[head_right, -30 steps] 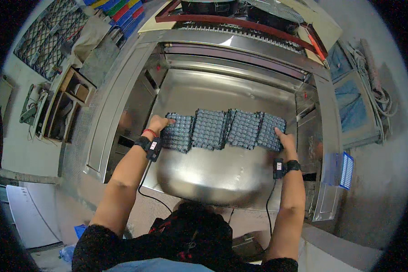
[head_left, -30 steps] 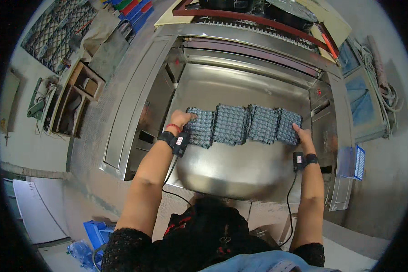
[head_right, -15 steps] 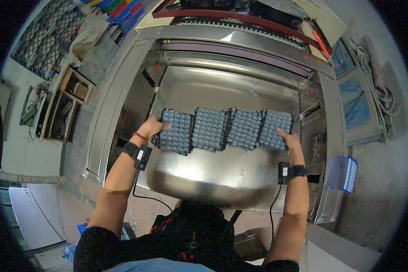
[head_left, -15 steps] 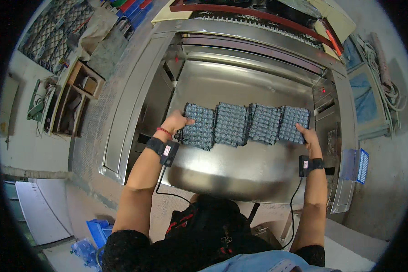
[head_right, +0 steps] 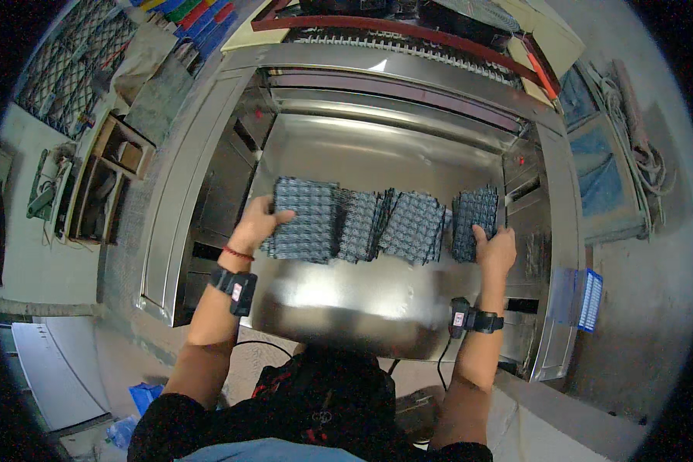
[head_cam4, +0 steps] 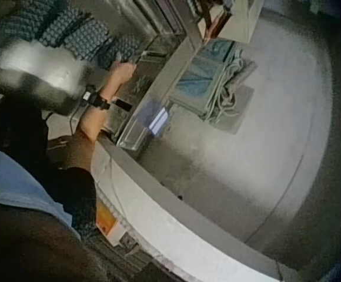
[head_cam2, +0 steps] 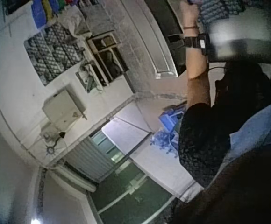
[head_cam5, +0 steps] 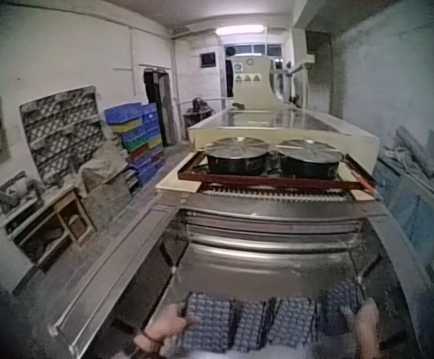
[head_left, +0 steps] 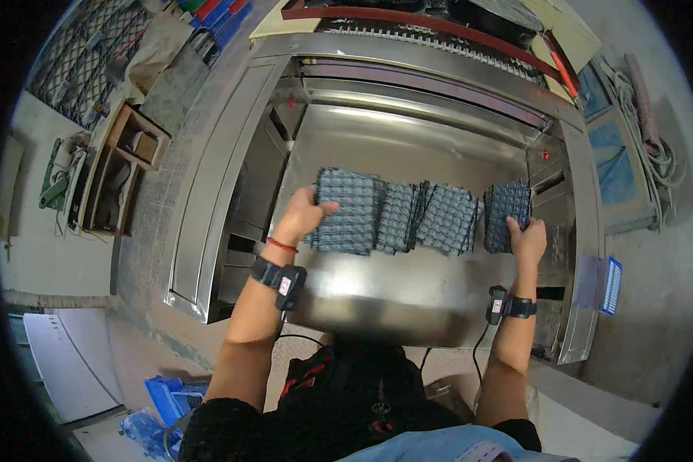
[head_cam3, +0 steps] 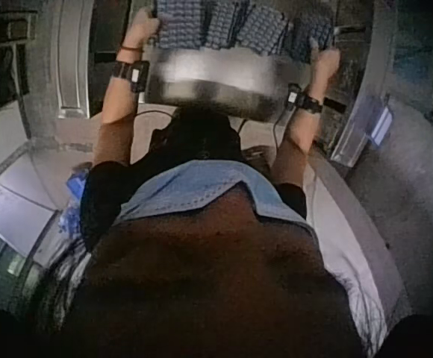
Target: The recorder sorts green and blue components from a pile on a metal surface into matching green and blue trays.
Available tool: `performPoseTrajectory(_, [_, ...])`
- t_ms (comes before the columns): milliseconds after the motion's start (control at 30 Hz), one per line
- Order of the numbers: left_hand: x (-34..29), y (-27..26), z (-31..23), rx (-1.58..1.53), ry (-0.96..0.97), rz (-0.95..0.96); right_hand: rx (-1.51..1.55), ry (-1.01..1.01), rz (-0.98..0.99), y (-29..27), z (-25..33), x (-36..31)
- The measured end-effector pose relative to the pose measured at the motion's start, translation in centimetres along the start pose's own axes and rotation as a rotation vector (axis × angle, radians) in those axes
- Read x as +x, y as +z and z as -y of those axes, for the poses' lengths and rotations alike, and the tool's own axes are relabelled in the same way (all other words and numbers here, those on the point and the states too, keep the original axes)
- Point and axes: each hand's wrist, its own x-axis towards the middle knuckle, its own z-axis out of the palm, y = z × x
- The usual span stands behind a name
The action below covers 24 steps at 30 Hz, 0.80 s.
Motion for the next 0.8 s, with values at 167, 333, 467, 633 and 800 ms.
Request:
performPoseTrajectory(167, [3.5,4.4,3.4,-0.061,-0.048,0.025,0.004,0.079,-0.02,-0.3,1.1,-1.1])
performPoseTrajectory(333, [7.3,6.7,7.6,-0.028,0.028,0.108,-0.036,0.069,-0.039,-0.6,0.6,-1.9])
performPoseTrajectory(467, [6.0,6.4,3.4,0.467,0.048,0.016,-0.157,-0.016,-0.038,-1.0,1.3,-2.1])
performPoseTrajectory(633, [5.6,2.5,6.5,0.785,0.262,-0.372,-0.13,-0.128,-0.069,-0.8,2.6,-1.8])
performPoseTrajectory(800, [6.3,0.8,7.3,0.932,0.035,-0.2,-0.123,-0.174,-0.141,0.7,1.4,-0.2])
